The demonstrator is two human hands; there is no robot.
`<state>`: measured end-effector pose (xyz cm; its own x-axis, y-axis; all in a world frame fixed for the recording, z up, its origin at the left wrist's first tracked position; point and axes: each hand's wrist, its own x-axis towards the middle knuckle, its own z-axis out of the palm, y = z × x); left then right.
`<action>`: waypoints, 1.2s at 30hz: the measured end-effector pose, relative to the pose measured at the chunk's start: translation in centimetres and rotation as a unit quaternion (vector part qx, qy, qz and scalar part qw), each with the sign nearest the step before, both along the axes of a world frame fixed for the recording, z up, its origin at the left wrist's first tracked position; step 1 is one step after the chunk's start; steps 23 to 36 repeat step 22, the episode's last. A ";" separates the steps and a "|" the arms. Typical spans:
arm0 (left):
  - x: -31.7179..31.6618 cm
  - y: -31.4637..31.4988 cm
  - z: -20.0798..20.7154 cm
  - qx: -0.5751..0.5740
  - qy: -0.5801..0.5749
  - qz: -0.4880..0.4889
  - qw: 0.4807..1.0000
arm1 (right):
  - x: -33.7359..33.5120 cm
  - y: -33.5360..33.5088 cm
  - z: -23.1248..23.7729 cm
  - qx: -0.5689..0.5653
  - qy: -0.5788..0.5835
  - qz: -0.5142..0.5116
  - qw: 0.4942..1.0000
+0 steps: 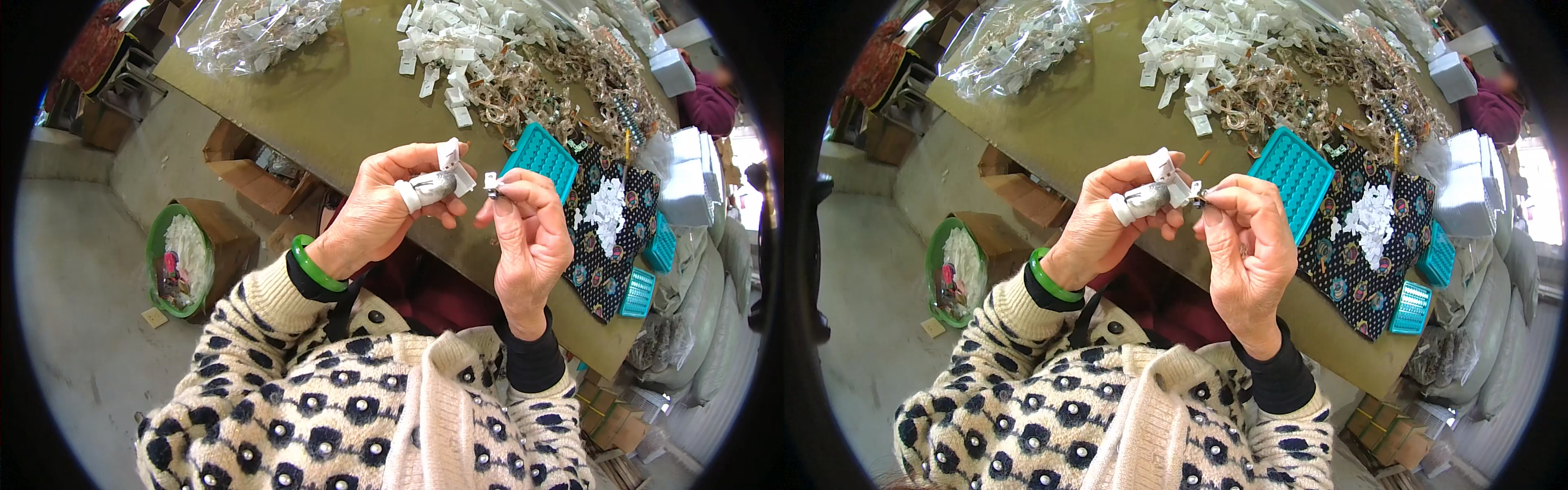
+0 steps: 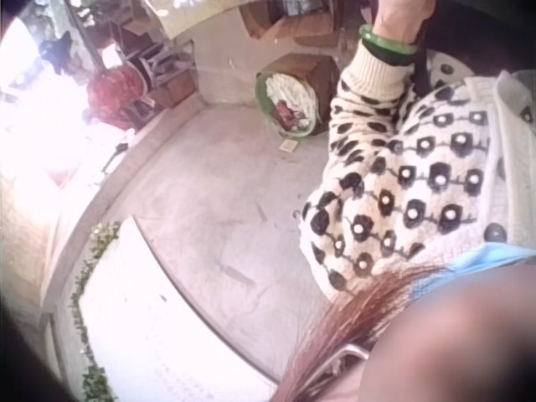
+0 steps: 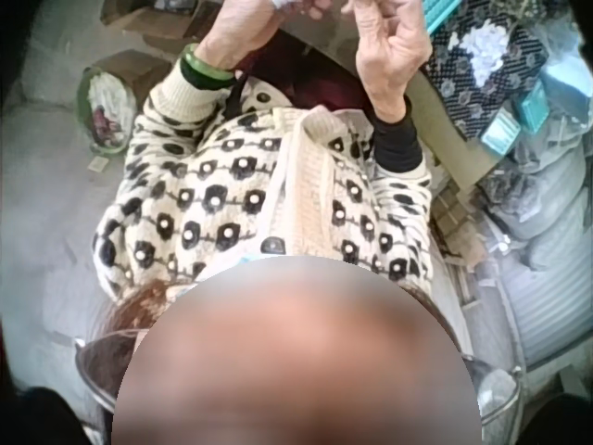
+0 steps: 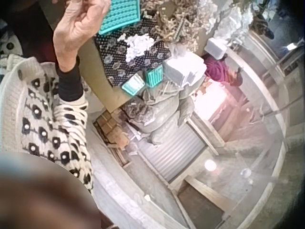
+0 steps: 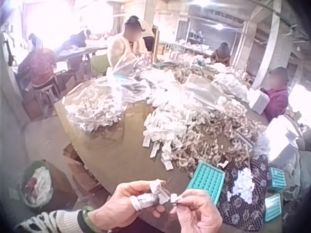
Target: The person repeatedly picks small white plastic housings and metallic components from a table, inserts the metal parts into the housings, and places the assembled units into a blue tray. The person handles items one at a time and occasionally shifts piles of components on the table.
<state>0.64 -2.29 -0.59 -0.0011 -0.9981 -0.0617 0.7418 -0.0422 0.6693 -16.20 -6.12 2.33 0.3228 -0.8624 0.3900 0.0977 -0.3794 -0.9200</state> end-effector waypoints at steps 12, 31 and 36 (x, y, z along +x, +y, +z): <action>0.0 0.8 -1.4 -0.018 0.068 -0.013 0.997 | 0.6 0.4 0.3 0.108 -0.002 0.013 0.994; 0.0 1.1 -1.6 -0.083 0.039 0.044 0.995 | 0.8 0.8 1.5 0.256 -0.004 0.037 0.966; 0.0 1.1 -1.6 -0.083 0.039 0.044 0.995 | 0.8 0.8 1.5 0.256 -0.004 0.037 0.966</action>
